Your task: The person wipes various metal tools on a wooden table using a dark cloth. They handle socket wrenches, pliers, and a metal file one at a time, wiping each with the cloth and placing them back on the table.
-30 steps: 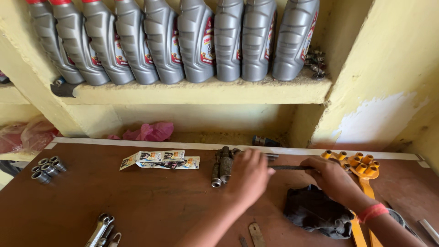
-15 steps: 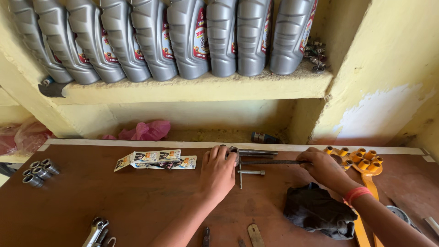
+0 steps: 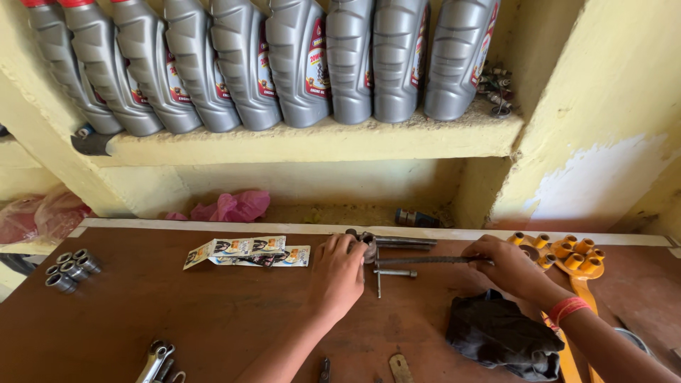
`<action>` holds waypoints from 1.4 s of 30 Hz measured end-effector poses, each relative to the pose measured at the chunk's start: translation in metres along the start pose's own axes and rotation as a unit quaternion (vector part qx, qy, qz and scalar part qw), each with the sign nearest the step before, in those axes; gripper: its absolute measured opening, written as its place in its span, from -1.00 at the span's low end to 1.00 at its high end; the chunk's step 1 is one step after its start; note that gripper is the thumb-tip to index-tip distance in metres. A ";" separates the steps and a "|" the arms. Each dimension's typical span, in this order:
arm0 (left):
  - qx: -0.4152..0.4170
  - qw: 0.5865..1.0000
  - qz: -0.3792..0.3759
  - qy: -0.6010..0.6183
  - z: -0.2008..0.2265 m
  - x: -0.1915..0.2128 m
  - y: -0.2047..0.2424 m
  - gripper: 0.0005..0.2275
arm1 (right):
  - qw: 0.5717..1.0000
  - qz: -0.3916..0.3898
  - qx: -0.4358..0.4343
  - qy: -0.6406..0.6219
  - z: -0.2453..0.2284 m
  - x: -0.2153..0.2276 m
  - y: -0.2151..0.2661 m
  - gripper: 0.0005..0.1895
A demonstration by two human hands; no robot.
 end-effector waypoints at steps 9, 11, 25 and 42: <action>0.014 0.999 -0.014 0.033 -0.008 0.000 0.005 -0.84 | 0.998 -0.014 0.054 -0.020 -0.018 -0.022 -0.010 -0.76; 0.008 0.999 -0.010 0.030 -0.007 0.000 0.005 -0.85 | 0.998 -0.010 0.062 -0.026 -0.020 -0.023 -0.012 -0.76; -0.020 0.999 -0.015 0.021 0.003 0.003 0.003 -0.84 | 0.996 -0.030 0.077 0.036 -0.033 -0.026 -0.023 -0.81; -0.068 0.997 -0.030 -0.011 0.048 -0.011 0.006 -0.83 | 0.999 -0.022 0.040 -0.015 -0.064 0.026 -0.002 -0.74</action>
Point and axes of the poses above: each hand's wrist, its own y-axis away from the middle knuckle, its own x-axis out of the back of the hand, z = x × y, the point moved 10 cm from there along -y, towards the middle knuckle, and after that the axes turned 9 degrees about x, right-handed, at the moved point
